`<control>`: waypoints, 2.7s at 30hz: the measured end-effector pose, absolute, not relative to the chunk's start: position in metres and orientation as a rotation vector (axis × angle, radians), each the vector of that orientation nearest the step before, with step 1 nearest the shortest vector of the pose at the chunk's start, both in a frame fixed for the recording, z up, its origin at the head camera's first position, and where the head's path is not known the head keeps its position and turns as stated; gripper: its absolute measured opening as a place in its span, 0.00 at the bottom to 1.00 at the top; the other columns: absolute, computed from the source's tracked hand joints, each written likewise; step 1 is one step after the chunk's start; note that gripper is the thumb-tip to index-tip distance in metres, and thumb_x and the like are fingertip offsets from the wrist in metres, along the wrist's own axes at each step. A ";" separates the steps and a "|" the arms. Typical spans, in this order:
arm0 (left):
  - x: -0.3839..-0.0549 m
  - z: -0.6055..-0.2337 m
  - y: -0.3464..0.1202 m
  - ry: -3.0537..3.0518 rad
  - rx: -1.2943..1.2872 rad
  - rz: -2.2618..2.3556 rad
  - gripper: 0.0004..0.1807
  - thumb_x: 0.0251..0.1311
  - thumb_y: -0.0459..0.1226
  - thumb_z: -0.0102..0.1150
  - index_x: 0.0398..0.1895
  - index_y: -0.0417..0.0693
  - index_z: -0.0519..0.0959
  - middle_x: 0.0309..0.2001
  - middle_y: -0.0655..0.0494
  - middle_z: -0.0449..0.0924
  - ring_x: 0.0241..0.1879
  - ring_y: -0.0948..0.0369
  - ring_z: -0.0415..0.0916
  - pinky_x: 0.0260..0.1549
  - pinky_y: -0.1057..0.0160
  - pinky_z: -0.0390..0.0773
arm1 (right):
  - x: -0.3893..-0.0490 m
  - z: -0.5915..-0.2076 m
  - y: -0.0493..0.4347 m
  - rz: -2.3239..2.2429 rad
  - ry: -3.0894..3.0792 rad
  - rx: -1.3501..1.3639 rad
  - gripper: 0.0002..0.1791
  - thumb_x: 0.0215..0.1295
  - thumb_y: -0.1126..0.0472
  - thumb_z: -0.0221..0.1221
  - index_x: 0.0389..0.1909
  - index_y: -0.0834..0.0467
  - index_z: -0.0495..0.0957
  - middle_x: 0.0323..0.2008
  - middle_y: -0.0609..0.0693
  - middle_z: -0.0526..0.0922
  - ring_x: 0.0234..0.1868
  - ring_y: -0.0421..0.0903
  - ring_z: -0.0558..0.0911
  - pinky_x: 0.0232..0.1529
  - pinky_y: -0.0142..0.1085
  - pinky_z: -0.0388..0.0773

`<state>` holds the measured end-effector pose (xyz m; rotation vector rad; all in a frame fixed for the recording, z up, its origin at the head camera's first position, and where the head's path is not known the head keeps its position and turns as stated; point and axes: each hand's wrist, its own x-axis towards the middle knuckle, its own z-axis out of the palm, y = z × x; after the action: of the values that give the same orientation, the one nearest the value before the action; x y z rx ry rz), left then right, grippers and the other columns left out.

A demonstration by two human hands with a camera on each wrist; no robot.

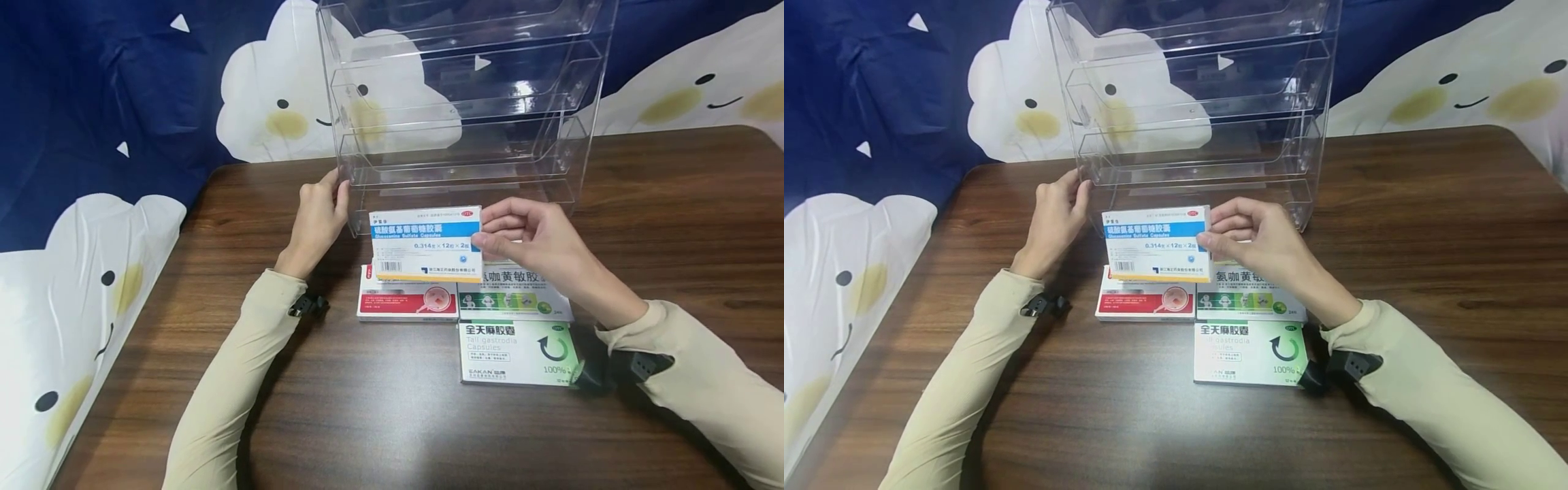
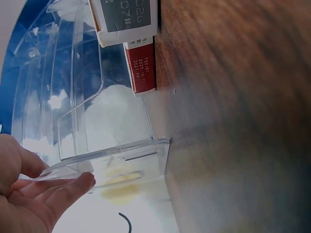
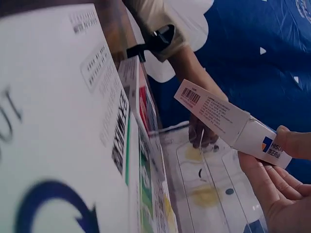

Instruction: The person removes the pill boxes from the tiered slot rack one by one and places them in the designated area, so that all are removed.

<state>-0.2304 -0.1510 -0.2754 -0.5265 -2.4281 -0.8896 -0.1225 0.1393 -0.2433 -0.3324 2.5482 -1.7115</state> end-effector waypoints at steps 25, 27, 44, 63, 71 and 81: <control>-0.230 -0.275 -0.150 -2.427 -0.532 -0.891 0.12 0.67 0.30 0.48 0.44 0.29 0.79 0.38 0.36 0.84 0.38 0.49 0.83 0.37 0.52 0.81 | -0.092 -0.254 0.127 -1.586 2.488 -0.341 0.20 0.59 0.60 0.67 0.48 0.65 0.76 0.37 0.55 0.84 0.36 0.42 0.83 0.36 0.30 0.80; -0.229 -0.275 -0.150 -2.432 -0.527 -0.886 0.12 0.68 0.30 0.48 0.44 0.29 0.79 0.38 0.36 0.84 0.37 0.48 0.83 0.37 0.52 0.80 | -0.091 -0.256 0.127 -1.577 2.484 -0.337 0.20 0.59 0.60 0.67 0.48 0.65 0.76 0.37 0.55 0.83 0.36 0.43 0.83 0.36 0.30 0.80; -0.230 -0.275 -0.149 -2.427 -0.539 -0.886 0.11 0.67 0.30 0.49 0.42 0.29 0.79 0.37 0.36 0.84 0.35 0.48 0.82 0.36 0.51 0.80 | -0.081 -0.269 0.118 -1.580 2.412 -0.365 0.19 0.58 0.59 0.68 0.46 0.63 0.77 0.35 0.51 0.84 0.35 0.43 0.84 0.38 0.30 0.79; -0.229 -0.275 -0.151 -2.438 -0.530 -0.889 0.11 0.68 0.30 0.49 0.42 0.29 0.79 0.35 0.37 0.84 0.31 0.51 0.80 0.34 0.52 0.79 | -0.068 -0.279 0.108 -1.593 2.267 -0.508 0.27 0.58 0.61 0.67 0.56 0.61 0.69 0.31 0.51 0.85 0.30 0.48 0.86 0.31 0.40 0.83; -0.230 -0.274 -0.150 -2.432 -0.533 -0.901 0.12 0.67 0.30 0.49 0.44 0.29 0.79 0.38 0.37 0.84 0.37 0.51 0.82 0.37 0.53 0.80 | -0.064 -0.280 0.109 -1.464 2.273 -0.591 0.27 0.61 0.58 0.65 0.58 0.61 0.68 0.26 0.49 0.83 0.24 0.47 0.84 0.26 0.39 0.83; -0.231 -0.276 -0.151 -2.425 -0.537 -0.903 0.12 0.67 0.30 0.49 0.44 0.29 0.79 0.38 0.37 0.84 0.37 0.50 0.82 0.37 0.53 0.80 | -0.056 -0.277 0.104 -1.114 2.627 -1.017 0.18 0.59 0.60 0.66 0.48 0.61 0.77 0.30 0.42 0.83 0.30 0.36 0.80 0.32 0.31 0.79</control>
<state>-0.2310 -0.1511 -0.2763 -0.5375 -2.4254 -0.9030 -0.0560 0.1039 -0.2772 -1.0172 2.6269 -1.1138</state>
